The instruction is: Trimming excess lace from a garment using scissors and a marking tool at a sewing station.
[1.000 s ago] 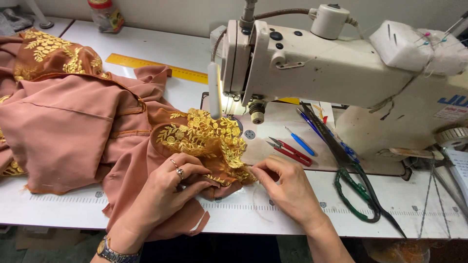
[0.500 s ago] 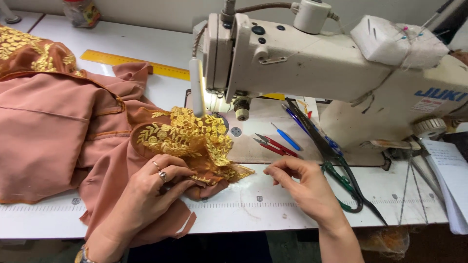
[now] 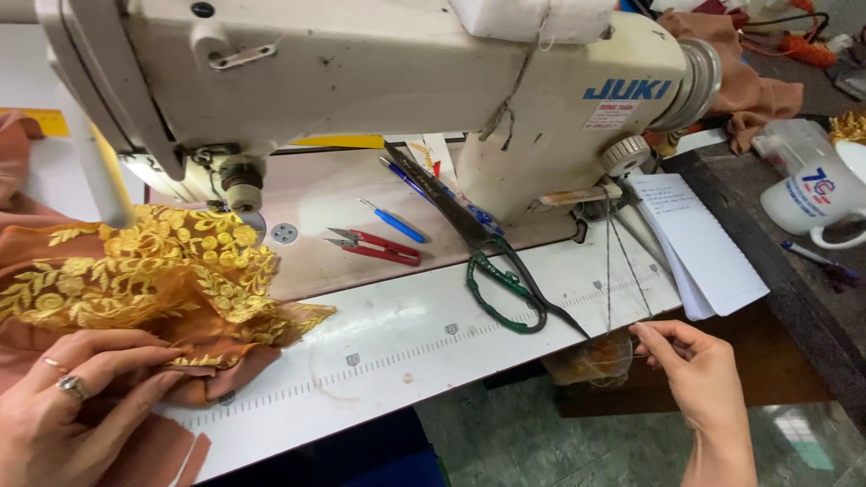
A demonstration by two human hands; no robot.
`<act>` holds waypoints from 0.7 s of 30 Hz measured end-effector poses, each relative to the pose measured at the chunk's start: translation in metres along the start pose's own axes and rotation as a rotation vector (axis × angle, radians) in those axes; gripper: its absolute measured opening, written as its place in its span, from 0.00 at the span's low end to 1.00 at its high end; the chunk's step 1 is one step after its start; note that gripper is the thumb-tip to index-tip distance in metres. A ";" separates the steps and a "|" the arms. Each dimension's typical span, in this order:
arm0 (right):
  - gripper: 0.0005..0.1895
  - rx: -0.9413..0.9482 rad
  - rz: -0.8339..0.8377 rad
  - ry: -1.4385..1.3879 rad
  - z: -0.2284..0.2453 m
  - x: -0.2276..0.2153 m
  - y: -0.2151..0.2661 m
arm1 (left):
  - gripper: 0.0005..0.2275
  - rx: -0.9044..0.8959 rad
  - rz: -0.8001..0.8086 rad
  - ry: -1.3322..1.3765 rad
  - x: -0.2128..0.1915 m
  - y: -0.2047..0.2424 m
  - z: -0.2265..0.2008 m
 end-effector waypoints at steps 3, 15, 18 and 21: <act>0.08 -0.002 -0.018 0.072 -0.005 -0.007 -0.005 | 0.08 -0.026 0.007 -0.057 0.003 0.004 0.007; 0.07 0.066 -0.055 0.562 0.025 -0.008 0.002 | 0.09 -0.018 0.014 -0.060 0.000 0.000 0.002; 0.08 -0.089 -0.160 0.653 0.015 -0.008 -0.005 | 0.08 0.011 0.007 -0.043 -0.001 0.000 0.002; 0.12 -0.232 -0.160 0.684 0.014 -0.007 -0.008 | 0.07 0.023 0.007 -0.055 -0.001 0.001 0.003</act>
Point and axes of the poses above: each hand's wrist, its own y-axis away from the middle knuckle, its own x-axis out of the palm, z = x × y, the point moved 2 cm from there along -y, towards the middle knuckle, and after that the axes turned 1 degree about -y, right-handed, at the moved point
